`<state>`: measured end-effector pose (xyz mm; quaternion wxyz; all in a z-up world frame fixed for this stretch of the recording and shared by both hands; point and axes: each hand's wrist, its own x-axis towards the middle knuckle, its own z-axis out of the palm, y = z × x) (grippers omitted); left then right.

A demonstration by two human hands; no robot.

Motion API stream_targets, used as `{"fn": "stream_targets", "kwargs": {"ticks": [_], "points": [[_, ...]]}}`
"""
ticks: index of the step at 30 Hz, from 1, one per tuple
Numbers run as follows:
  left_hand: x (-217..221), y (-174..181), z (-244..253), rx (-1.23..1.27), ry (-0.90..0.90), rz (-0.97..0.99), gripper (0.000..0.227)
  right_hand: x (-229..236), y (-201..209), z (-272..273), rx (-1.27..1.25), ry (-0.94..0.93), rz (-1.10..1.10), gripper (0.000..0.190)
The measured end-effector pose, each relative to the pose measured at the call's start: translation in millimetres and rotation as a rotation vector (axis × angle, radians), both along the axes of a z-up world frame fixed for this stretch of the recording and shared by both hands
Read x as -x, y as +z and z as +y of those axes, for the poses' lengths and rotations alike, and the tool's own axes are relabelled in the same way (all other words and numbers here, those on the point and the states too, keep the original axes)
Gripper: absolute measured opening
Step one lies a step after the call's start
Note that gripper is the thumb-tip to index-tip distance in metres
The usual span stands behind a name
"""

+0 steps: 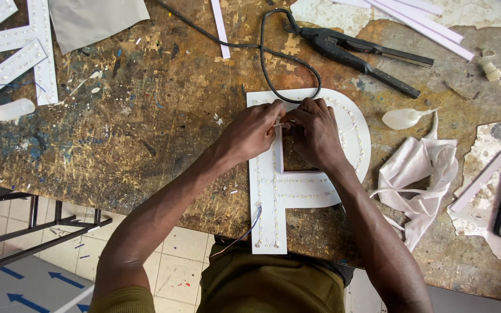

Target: The person applies glue from a white bottle to a white letter-shaped base and presses a flexible LED strip into place. They work along the curves and straight edges of the letter, smoothing the strip with their fingers to ensure it adheres properly.

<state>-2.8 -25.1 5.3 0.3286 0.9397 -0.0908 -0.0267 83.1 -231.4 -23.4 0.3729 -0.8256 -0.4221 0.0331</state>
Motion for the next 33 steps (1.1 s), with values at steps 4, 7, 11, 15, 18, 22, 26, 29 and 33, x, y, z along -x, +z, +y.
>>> {"fn": "stream_targets", "kwargs": {"ticks": [4, 7, 11, 15, 18, 22, 26, 29, 33], "points": [[8.1, 4.9, -9.4, 0.119, 0.094, 0.02, 0.037, -3.0, -6.8, -0.7, 0.025, -0.021, 0.004, 0.004], [13.0, 1.1, -14.0, 0.153, 0.195, 0.038, 0.039, -3.2, -7.6, 1.0, 0.018, -0.016, 0.016, 0.007], [21.1, 7.3, -22.0, 0.253, 0.314, 0.027, 0.033, -0.1, -1.7, 2.1, -0.004, -0.018, 0.034, 0.007], [26.9, 10.5, -23.9, 0.287, 0.335, 0.064, 0.034, 1.9, 0.9, 0.8, -0.008, -0.01, 0.038, 0.006], [26.8, 7.1, -25.8, 0.174, 0.277, 0.052, 0.043, 0.4, -2.2, 0.3, -0.008, -0.014, 0.03, 0.007], [37.6, -13.9, -21.3, 0.074, 0.309, 0.076, 0.04, -1.3, -4.3, 0.4, 0.002, -0.013, 0.018, 0.004], [46.6, -19.9, -18.7, 0.019, 0.283, 0.113, 0.022, -1.1, -8.0, -1.7, 0.027, -0.019, 0.025, 0.005], [45.9, -20.7, -25.2, 0.097, 0.309, 0.101, 0.018, -0.9, -1.3, -1.1, 0.002, -0.005, 0.038, 0.006], [47.7, -15.5, -33.1, 0.251, 0.347, 0.102, 0.017, -3.7, -7.2, -1.2, -0.008, -0.002, 0.055, 0.005]]}}
